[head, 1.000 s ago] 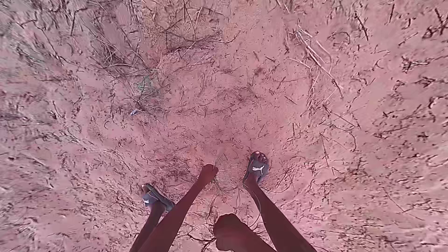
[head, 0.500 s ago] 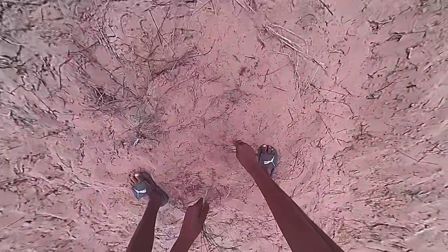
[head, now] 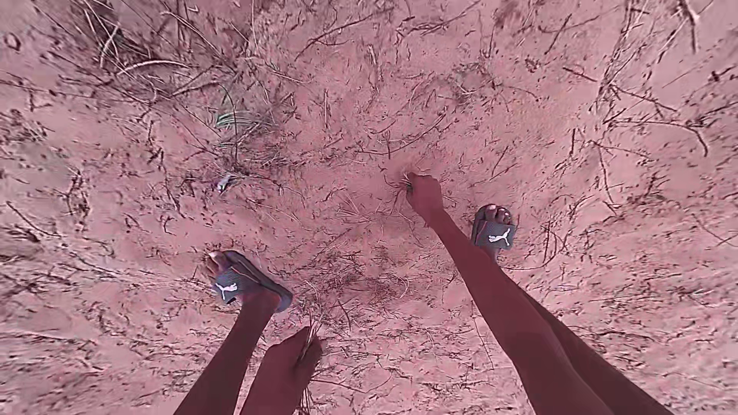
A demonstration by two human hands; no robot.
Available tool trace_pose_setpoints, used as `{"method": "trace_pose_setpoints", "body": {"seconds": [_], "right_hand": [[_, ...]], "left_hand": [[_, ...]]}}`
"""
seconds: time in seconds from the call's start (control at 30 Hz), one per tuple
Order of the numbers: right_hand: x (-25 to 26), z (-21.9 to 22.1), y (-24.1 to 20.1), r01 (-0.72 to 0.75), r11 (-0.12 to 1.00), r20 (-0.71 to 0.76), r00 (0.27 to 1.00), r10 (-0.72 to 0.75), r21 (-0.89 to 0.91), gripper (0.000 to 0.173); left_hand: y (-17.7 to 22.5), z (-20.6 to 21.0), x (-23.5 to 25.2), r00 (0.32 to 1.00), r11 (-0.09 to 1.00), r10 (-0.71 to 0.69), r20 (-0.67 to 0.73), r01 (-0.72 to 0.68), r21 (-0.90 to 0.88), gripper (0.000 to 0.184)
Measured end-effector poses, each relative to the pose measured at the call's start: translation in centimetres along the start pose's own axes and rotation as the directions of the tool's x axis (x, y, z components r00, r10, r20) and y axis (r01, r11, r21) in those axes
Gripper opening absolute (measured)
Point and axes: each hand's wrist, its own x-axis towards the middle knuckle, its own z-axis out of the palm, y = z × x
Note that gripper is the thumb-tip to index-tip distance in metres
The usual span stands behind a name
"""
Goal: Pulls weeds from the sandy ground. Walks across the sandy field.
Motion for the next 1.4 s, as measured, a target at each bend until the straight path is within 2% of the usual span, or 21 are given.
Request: {"method": "trace_pose_setpoints", "body": {"seconds": [0.13,0.2,0.27,0.3,0.37,0.47,0.5,0.53,0.63,0.67,0.73,0.8,0.9,1.0,1.03,1.1,1.17,1.23,1.27,1.33,1.4], "right_hand": [[-7.0,-2.2,0.5,0.276,0.961,0.065,0.959,-0.275,-0.001,0.013],[-10.6,-3.5,-1.4,0.402,0.911,0.227,0.882,-0.413,0.096,0.018],[-14.4,-3.3,-4.1,0.456,0.845,0.181,0.839,-0.513,0.280,0.022],[-16.1,-2.6,-5.8,0.428,0.817,0.082,0.866,-0.493,0.386,0.022],[-18.5,-1.2,-9.4,0.233,0.740,-0.022,0.959,-0.283,0.631,0.021],[-20.6,-1.9,-15.4,-0.135,0.356,0.153,0.988,-0.024,0.925,0.023],[-21.3,-2.2,-17.3,-0.169,0.269,0.178,0.984,-0.009,0.948,0.023],[-22.0,-2.1,-18.8,-0.134,0.262,0.140,0.990,-0.006,0.956,0.020],[-23.7,-1.4,-21.2,0.185,0.644,-0.139,0.983,-0.122,0.742,0.025],[-24.1,-1.4,-21.9,0.224,0.728,-0.158,0.975,-0.159,0.648,0.029],[-24.4,-2.1,-23.4,0.157,0.855,-0.068,0.988,-0.142,0.495,0.037],[-24.0,-2.8,-24.9,0.002,0.930,0.114,0.992,-0.047,0.367,0.038],[-22.4,-2.8,-26.1,-0.072,0.957,0.258,0.966,-0.003,0.281,0.040],[-23.1,-1.1,-27.2,0.115,0.933,0.033,0.990,-0.134,0.340,0.042],[-23.8,-1.2,-28.4,0.179,0.946,0.039,0.980,-0.196,0.270,0.041],[-25.0,-2.8,-31.2,0.310,0.949,0.262,0.913,-0.313,0.053,0.048],[-25.0,-3.8,-32.7,0.480,0.872,0.402,0.782,-0.477,0.100,0.060],[-23.5,-3.9,-33.0,0.558,0.721,0.236,0.699,-0.675,0.411,0.045],[-22.1,-4.1,-33.4,0.552,0.674,0.120,0.723,-0.680,0.491,0.036],[-18.0,-4.3,-35.0,0.564,0.743,-0.188,0.824,-0.535,0.360,0.025],[-11.4,-3.5,-36.2,0.519,0.854,-0.287,0.825,-0.487,0.042,0.022]], "left_hand": [[1.0,-0.8,0.6,0.998,0.997,-0.012,-0.055,0.008,-0.076,0.029],[1.6,-1.4,1.1,0.996,0.991,-0.044,-0.078,0.034,-0.127,0.030],[2.1,-1.2,1.6,0.990,0.964,-0.076,-0.120,0.043,-0.261,0.031],[2.0,-1.0,1.9,0.984,0.937,-0.100,-0.150,0.042,-0.348,0.032],[2.1,-0.7,2.5,0.961,0.896,-0.118,-0.249,-0.005,-0.444,0.035],[2.7,-1.5,2.6,0.934,0.872,-0.126,-0.333,-0.056,-0.486,0.044],[2.7,-1.8,2.6,0.928,0.861,-0.117,-0.353,-0.082,-0.503,0.043],[2.6,-1.8,2.6,0.922,0.832,-0.097,-0.374,-0.132,-0.539,0.041],[2.4,-1.3,2.7,0.932,0.591,-0.043,-0.360,-0.267,-0.761,0.038],[2.3,-1.4,2.4,0.944,0.501,-0.010,-0.329,-0.280,-0.819,0.042],[2.1,-2.4,1.9,0.963,0.397,0.036,-0.267,-0.259,-0.880,0.048],[1.4,-3.2,1.5,0.970,0.370,0.056,-0.239,-0.242,-0.897,0.050],[0.2,-4.0,0.7,0.973,0.295,0.083,-0.217,-0.232,-0.927,0.059],[-1.1,-5.3,0.7,0.951,0.349,0.124,-0.285,-0.311,-0.884,0.078],[-1.3,-5.7,0.7,0.945,0.352,0.044,-0.326,-0.320,-0.880,0.072],[-1.9,-7.2,0.3,0.904,0.296,-0.227,-0.362,-0.290,-0.910,0.041],[-3.3,-9.0,-0.1,0.836,0.279,-0.419,-0.353,-0.251,-0.927,0.028],[-5.5,-10.9,-0.8,0.762,0.312,-0.536,-0.362,-0.220,-0.924,0.029],[-6.7,-11.5,-1.0,0.726,0.360,-0.572,-0.381,-0.195,-0.912,0.032],[-9.3,-12.3,-1.3,0.688,0.491,-0.575,-0.442,-0.142,-0.860,0.035],[-11.3,-12.2,-1.5,0.751,0.656,-0.473,-0.461,-0.049,-0.753,0.036]]}}
